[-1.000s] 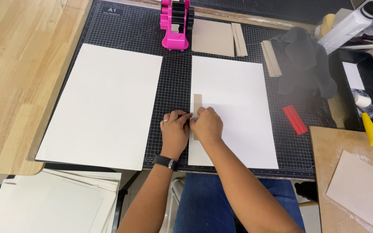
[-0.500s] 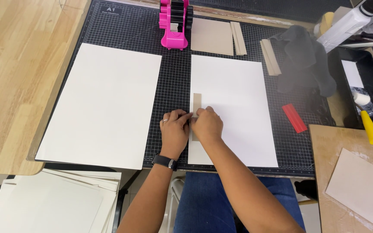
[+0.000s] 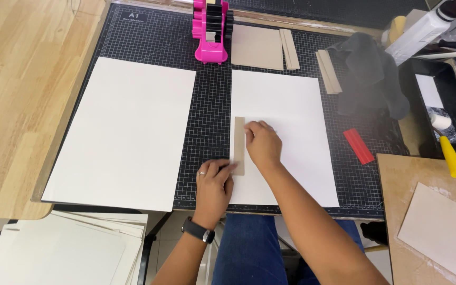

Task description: Applying glue to a cardboard piece with a roller and mounting it onto a white paper sheet, then smoothing it with a squeegee.

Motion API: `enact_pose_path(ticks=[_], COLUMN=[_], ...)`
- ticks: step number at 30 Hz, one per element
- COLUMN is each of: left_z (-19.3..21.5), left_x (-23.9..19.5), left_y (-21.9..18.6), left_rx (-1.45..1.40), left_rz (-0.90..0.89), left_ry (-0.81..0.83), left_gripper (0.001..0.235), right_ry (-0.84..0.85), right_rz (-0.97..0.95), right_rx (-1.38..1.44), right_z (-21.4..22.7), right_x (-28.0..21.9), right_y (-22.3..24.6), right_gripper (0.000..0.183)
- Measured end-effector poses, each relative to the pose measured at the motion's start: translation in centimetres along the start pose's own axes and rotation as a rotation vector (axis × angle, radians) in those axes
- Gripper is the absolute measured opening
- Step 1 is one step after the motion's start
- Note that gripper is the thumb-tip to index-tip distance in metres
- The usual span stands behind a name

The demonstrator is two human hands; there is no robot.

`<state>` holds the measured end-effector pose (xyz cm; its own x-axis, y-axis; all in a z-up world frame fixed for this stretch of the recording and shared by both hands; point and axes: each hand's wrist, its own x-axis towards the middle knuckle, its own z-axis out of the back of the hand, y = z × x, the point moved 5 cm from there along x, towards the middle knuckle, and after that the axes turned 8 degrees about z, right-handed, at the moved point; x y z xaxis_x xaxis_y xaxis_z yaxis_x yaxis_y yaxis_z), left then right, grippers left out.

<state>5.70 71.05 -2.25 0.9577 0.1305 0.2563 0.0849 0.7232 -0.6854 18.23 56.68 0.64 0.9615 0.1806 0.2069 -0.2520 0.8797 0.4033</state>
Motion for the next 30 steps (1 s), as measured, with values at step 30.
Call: enact_pose_path(ticks=[30], left_z=[-16.1], left_x=[-6.0], left_y=[-24.5], left_rx=[-0.725], left_rz=[-0.086], left_ry=[0.689], left_gripper=[0.045], right_ry=[-0.550], right_rz=[-0.499], right_rx=[0.330], right_z=[20.5], right_x=[-33.6], right_y=[-25.6], right_gripper=[0.011])
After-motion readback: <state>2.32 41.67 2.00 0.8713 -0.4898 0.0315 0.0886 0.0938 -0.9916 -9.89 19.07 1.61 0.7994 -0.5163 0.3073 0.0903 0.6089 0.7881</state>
